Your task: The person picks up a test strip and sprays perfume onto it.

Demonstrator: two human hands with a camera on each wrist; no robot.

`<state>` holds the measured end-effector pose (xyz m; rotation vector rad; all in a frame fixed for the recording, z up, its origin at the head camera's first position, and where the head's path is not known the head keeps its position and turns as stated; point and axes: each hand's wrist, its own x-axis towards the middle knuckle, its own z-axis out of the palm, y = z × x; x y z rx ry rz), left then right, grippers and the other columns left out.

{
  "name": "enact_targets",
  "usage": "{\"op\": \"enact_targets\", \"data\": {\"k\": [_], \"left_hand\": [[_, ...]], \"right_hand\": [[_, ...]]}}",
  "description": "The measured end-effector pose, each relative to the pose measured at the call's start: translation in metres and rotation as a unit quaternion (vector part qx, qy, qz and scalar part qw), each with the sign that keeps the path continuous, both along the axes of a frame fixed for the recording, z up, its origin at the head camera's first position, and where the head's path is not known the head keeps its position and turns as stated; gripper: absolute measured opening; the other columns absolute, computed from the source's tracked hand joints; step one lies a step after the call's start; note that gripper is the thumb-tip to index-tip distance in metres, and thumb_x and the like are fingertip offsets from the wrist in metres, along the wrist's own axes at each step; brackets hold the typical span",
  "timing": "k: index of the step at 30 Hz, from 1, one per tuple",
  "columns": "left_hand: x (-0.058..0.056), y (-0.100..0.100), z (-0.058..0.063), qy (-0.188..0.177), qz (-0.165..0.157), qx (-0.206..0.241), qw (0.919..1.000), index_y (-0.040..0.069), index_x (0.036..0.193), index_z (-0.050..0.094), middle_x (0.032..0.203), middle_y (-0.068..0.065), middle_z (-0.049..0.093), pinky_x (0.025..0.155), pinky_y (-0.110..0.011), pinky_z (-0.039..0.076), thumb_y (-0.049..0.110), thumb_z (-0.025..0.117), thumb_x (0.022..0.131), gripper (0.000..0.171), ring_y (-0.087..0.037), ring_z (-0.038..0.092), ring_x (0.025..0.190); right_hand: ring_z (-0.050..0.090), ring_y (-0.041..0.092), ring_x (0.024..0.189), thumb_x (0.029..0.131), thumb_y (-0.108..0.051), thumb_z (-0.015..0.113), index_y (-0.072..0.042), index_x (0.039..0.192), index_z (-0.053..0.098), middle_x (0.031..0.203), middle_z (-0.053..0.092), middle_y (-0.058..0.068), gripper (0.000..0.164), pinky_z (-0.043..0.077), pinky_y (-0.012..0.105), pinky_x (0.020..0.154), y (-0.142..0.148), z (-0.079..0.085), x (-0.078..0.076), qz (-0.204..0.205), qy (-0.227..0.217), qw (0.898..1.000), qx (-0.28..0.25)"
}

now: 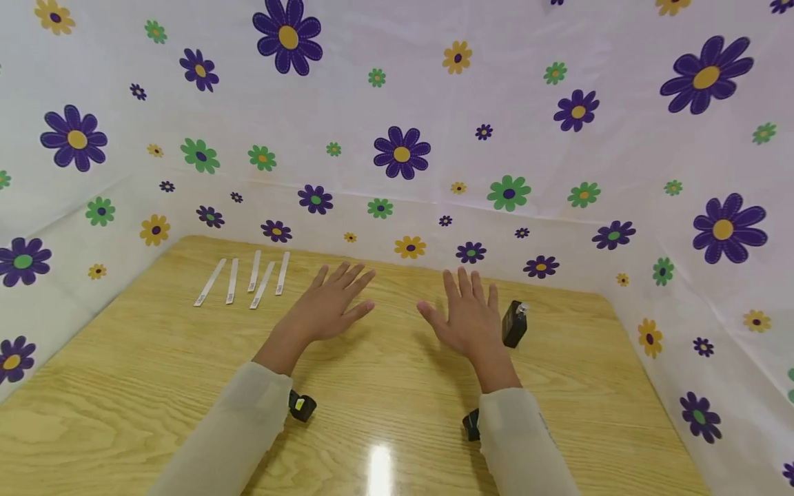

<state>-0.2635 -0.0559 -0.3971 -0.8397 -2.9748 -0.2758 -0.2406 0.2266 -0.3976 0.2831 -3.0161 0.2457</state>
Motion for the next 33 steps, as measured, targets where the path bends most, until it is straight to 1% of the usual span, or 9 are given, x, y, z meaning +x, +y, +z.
{"op": "enact_targets", "data": {"k": [6, 9, 12, 17, 22, 29, 33], "left_hand": [[-0.001, -0.002, -0.002, -0.003, 0.001, 0.004, 1.0, 0.023, 0.165, 0.019, 0.171, -0.008, 0.015, 0.124, -0.057, 0.0, 0.057, 0.032, 0.108, 0.067, -0.034, 0.006, 0.157], [-0.003, -0.005, -0.003, -0.01, 0.006, 0.004, 0.9999, 0.024, 0.165, 0.019, 0.171, -0.007, 0.013, 0.124, -0.058, 0.0, 0.056, 0.034, 0.108, 0.067, -0.037, 0.005, 0.157], [-0.007, -0.01, -0.006, -0.012, 0.015, 0.001, 0.9998, 0.023, 0.165, 0.019, 0.171, -0.007, 0.015, 0.124, -0.06, 0.003, 0.056, 0.035, 0.108, 0.068, -0.039, 0.009, 0.156], [-0.017, -0.029, -0.01, -0.015, 0.036, 0.006, 0.9992, 0.021, 0.165, 0.021, 0.169, -0.011, 0.022, 0.122, -0.063, 0.012, 0.053, 0.041, 0.108, 0.069, -0.043, 0.018, 0.153], [-0.024, -0.051, -0.011, -0.024, 0.059, 0.025, 0.9977, 0.016, 0.164, 0.023, 0.166, -0.017, 0.026, 0.119, -0.066, 0.018, 0.047, 0.049, 0.107, 0.07, -0.046, 0.024, 0.15], [-0.03, -0.077, -0.013, -0.046, 0.09, 0.052, 0.9935, 0.013, 0.164, 0.021, 0.165, -0.021, 0.026, 0.116, -0.07, 0.02, 0.042, 0.053, 0.106, 0.072, -0.05, 0.026, 0.148], [-0.033, -0.09, -0.016, -0.064, 0.109, 0.077, 0.989, 0.013, 0.164, 0.021, 0.165, -0.022, 0.026, 0.115, -0.072, 0.02, 0.04, 0.055, 0.106, 0.073, -0.054, 0.023, 0.147]], "right_hand": [[0.007, 0.046, 0.154, 0.099, -0.075, 0.032, -0.008, 0.164, 0.018, 0.168, 0.013, 0.023, 0.095, 0.0, 0.067, 0.12, 0.0, -0.001, -0.001, 0.004, -0.003, 1.0, -0.001], [0.008, 0.047, 0.154, 0.101, -0.071, 0.035, -0.008, 0.164, 0.02, 0.168, 0.015, 0.024, 0.091, 0.002, 0.068, 0.12, 0.0, 0.0, 0.0, 0.012, -0.001, 1.0, -0.005], [0.009, 0.048, 0.153, 0.103, -0.063, 0.041, -0.007, 0.163, 0.021, 0.167, 0.016, 0.025, 0.085, 0.005, 0.068, 0.12, 0.0, 0.001, 0.0, 0.019, 0.004, 1.0, -0.005], [0.012, 0.048, 0.153, 0.105, -0.053, 0.048, -0.006, 0.163, 0.021, 0.167, 0.017, 0.025, 0.079, 0.009, 0.069, 0.119, 0.0, 0.001, -0.001, 0.025, 0.01, 1.0, 0.004], [0.015, 0.049, 0.152, 0.104, -0.048, 0.053, -0.005, 0.162, 0.023, 0.165, 0.02, 0.027, 0.078, 0.013, 0.069, 0.119, 0.001, 0.005, -0.002, 0.031, 0.016, 0.999, 0.011], [0.016, 0.05, 0.151, 0.104, -0.045, 0.056, -0.005, 0.162, 0.022, 0.165, 0.021, 0.027, 0.079, 0.014, 0.068, 0.119, 0.002, 0.012, -0.007, 0.038, 0.019, 0.999, 0.024], [0.019, 0.05, 0.15, 0.103, -0.044, 0.057, -0.004, 0.162, 0.023, 0.165, 0.022, 0.028, 0.079, 0.015, 0.068, 0.119, 0.006, 0.018, -0.009, 0.041, 0.023, 0.998, 0.033]]}}
